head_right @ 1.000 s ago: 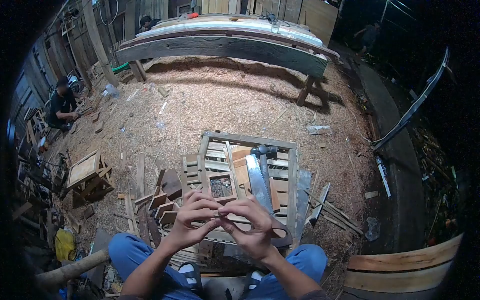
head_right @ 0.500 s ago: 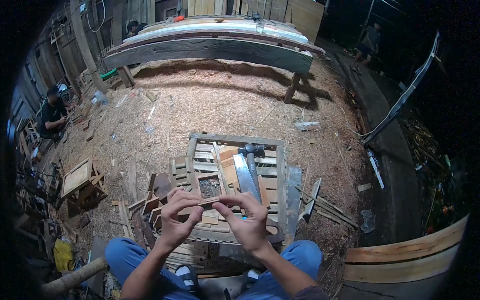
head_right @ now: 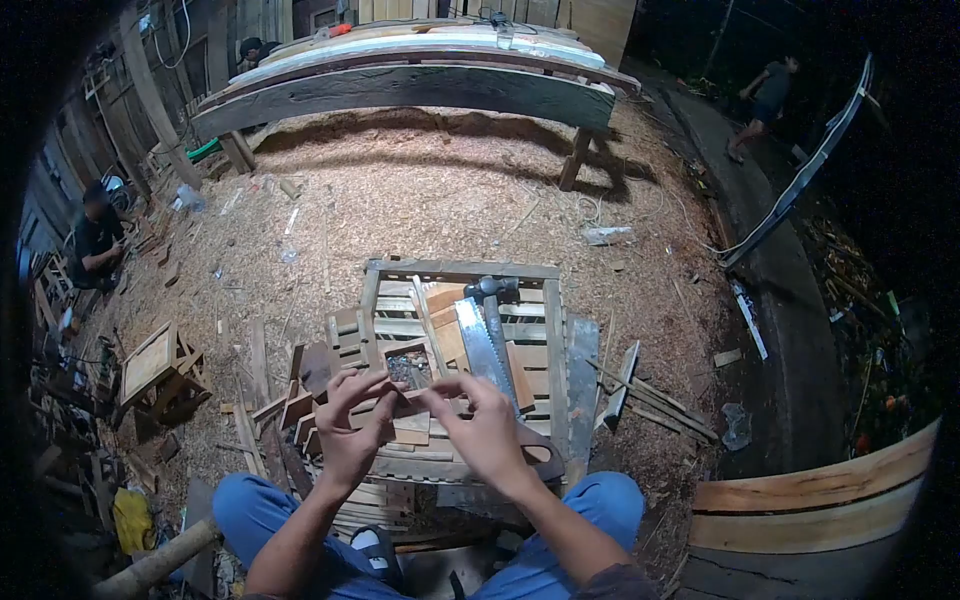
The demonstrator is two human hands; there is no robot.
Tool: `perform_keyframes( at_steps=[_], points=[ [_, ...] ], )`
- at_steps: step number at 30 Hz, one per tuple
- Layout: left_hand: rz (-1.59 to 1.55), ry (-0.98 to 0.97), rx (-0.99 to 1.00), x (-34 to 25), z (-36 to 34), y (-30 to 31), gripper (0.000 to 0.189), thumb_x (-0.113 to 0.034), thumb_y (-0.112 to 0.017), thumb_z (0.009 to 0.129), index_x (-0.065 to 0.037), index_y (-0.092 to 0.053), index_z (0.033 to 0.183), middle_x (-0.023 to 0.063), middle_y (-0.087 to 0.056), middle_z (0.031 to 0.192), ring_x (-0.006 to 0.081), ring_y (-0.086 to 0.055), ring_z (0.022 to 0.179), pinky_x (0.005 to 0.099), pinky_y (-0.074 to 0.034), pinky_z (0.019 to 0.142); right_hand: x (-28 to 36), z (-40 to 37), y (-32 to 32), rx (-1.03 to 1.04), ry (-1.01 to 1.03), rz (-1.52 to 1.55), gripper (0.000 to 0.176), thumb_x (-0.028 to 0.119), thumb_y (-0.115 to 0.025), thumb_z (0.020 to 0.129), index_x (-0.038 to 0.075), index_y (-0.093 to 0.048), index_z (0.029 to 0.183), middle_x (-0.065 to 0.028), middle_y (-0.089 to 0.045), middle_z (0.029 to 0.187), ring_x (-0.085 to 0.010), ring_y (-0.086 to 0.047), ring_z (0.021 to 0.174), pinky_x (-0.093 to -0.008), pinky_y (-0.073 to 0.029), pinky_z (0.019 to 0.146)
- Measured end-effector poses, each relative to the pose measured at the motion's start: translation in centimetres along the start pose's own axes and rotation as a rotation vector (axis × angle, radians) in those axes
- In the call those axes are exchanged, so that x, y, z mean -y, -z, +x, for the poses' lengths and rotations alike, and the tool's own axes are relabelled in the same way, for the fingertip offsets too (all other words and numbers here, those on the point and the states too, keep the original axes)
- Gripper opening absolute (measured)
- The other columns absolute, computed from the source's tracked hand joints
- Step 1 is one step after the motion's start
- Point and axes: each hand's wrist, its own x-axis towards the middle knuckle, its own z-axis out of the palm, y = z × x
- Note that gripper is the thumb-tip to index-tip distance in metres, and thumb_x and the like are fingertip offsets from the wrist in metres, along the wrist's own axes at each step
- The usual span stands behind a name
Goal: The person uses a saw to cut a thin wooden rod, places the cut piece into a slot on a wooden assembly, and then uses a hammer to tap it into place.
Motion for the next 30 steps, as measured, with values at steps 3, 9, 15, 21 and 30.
perform_keyframes(
  at_steps=[3, 9, 15, 21, 30],
  points=[
    [0.078, -0.08, 0.006, 1.2, 0.2, 0.1, 0.021, -0.006, -0.081, 0.087, -0.01, -0.08, 0.108, 0.0029, -0.079, 0.099, 0.0157, -0.071, 0.096, 0.0408, -0.039, 0.109, -1.4, 1.3, 1.1, -0.105, 0.047, -0.206, 0.026, 0.024, -0.074, 0.097, 0.003, -0.075, 0.112, -0.011, -0.075, 0.104, -0.0209, -0.07, 0.096, -0.0346, -0.055, 0.083],
    [0.15, -0.039, 0.112, 2.2, 0.3, -0.7, 0.026, -0.002, -0.082, 0.081, -0.012, -0.081, 0.105, 0.0015, -0.074, 0.088, 0.0162, -0.068, 0.093, 0.0415, -0.037, 0.11, -7.4, 2.8, 1.5, -0.096, 0.06, -0.467, 0.038, 0.024, -0.068, 0.099, 0.001, -0.066, 0.129, -0.0217, -0.068, 0.123, -0.04, -0.061, 0.12, -0.0469, -0.047, 0.104],
    [0.172, -0.086, 0.219, 2.6, 0.8, -2.0, 0.027, -0.001, -0.079, 0.079, -0.013, -0.081, 0.103, 0.001, -0.076, 0.091, 0.0157, -0.069, 0.091, 0.0442, -0.032, 0.115, -12.1, 4.1, 1.0, -0.149, 0.007, -0.571, 0.038, 0.012, -0.062, 0.099, -0.001, -0.06, 0.135, -0.0253, -0.064, 0.121, -0.0442, -0.062, 0.114, -0.0509, -0.051, 0.097],
    [0.173, -0.064, 0.232, 3.2, 1.1, -2.1, 0.027, 0.0, -0.079, 0.079, -0.012, -0.081, 0.103, 0.0017, -0.075, 0.09, 0.0158, -0.068, 0.088, 0.0446, -0.032, 0.116, -14.7, 6.2, 2.0, -0.155, -0.152, -0.341, 0.044, 0.009, -0.069, 0.095, -0.001, -0.059, 0.137, -0.0282, -0.065, 0.125, -0.0438, -0.062, 0.119, -0.0493, -0.05, 0.1],
    [0.223, -0.075, 0.277, 3.9, 1.3, -2.5, 0.031, -0.006, -0.081, 0.082, -0.014, -0.08, 0.111, -0.0023, -0.078, 0.092, 0.0122, -0.069, 0.091, 0.0439, -0.03, 0.114, -14.1, 7.1, 1.6, -0.063, -0.164, -0.491, 0.055, 0.019, -0.077, 0.086, -0.008, -0.059, 0.13, -0.0282, -0.066, 0.115, -0.0455, -0.065, 0.109, -0.0511, -0.052, 0.096]
  ],
)
